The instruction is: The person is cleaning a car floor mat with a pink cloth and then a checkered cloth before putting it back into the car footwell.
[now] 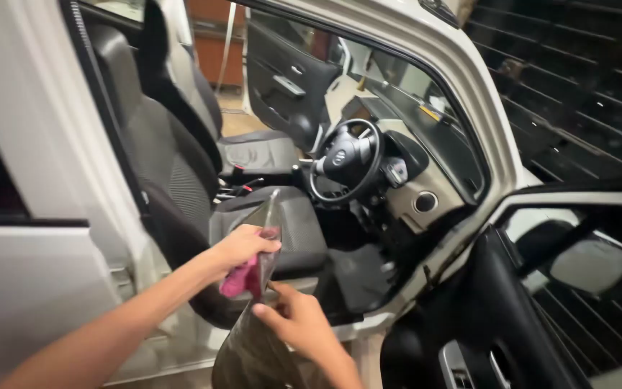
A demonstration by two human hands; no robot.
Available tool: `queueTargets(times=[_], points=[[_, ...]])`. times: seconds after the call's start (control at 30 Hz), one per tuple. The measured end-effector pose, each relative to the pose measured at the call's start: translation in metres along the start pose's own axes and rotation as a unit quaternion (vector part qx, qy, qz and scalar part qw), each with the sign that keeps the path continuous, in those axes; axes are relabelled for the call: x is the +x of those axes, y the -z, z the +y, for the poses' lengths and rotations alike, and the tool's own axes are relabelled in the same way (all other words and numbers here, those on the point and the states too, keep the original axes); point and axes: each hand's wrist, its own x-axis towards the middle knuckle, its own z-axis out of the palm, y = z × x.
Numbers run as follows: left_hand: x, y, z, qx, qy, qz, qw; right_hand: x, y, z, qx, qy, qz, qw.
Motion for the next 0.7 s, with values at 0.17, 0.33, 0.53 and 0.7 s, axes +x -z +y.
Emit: queueTargets(times=[0.17,0.33,0.53,0.7], points=[[-0.068,-0.024,0.049,0.02,-0.023,-0.031,0.999,0.027,0.032,0.142,0.336,-0.14,-0.054,0.93],[-0.104,-0.038,0.074,0.013,0.009,-0.093,0.996,0.037,0.042,0.188,0.303,-0.257,0.078,0.915],[-0.09,0.007,0.073,0.05,-0.021,-0.036,0.998,0.113,0.037,0.29,0.489,-0.257,0.097,0.828],[-0.057,0.055,0.039,0.05,-0.019,-0.055,0.997,0.155,-0.025,0.326,0.544,-0.317,0.032,0.776]])
